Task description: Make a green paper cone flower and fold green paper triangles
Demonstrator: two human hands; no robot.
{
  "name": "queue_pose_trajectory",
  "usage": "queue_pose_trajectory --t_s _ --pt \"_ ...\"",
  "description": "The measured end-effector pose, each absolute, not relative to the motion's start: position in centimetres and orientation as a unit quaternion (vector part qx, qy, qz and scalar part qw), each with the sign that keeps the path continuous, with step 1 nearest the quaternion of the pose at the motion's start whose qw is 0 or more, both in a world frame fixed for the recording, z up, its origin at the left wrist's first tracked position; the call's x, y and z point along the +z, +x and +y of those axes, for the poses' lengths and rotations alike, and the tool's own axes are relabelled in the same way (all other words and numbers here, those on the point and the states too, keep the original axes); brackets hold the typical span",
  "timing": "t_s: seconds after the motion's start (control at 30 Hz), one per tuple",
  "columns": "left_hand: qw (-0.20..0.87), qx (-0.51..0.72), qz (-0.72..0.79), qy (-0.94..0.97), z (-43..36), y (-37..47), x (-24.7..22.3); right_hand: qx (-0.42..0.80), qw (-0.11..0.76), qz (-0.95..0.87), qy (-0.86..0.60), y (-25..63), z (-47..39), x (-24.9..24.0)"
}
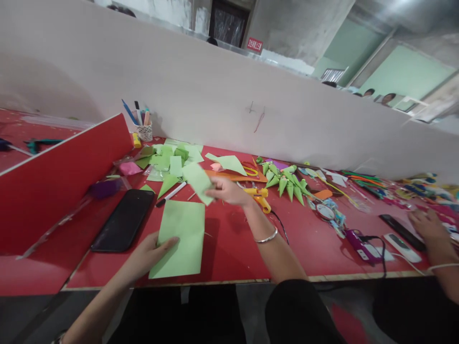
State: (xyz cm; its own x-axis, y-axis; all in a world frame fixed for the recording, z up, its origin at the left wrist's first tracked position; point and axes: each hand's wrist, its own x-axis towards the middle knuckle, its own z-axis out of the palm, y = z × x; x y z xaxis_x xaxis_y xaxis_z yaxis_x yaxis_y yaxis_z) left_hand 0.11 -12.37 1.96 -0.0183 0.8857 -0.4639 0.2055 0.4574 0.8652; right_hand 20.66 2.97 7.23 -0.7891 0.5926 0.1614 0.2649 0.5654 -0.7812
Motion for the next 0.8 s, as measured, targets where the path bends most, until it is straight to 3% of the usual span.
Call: queue_pose_trajectory --t_s 0.1,0.2,0.5,0.67,0.8 --pt "0.565 0.305 0.622 0.448 -11.8 0.5 1.9 0.464 0.12 -0.846 -0.232 21.5 1.2 7.8" --pt "0.572 0.296 0.619 0.449 -11.7 0.9 2.1 0.433 0.109 -0.856 -0.262 21.6 0.6 7.6" --pt "0.594 0.302 0.608 0.433 -12.2 1.3 1.7 0.317 0.145 -0.879 -0.324 19.8 -0.2 7.4" --pt "0.598 0.312 0.603 0.426 -12.2 1.1 1.5 0.315 0.171 -0.872 -0.332 19.2 -0.3 6.7" --pt "0.613 0.307 0.602 0.41 -12.3 0.8 1.3 0.339 0.234 -0.809 -0.419 18.6 1.6 5.6"
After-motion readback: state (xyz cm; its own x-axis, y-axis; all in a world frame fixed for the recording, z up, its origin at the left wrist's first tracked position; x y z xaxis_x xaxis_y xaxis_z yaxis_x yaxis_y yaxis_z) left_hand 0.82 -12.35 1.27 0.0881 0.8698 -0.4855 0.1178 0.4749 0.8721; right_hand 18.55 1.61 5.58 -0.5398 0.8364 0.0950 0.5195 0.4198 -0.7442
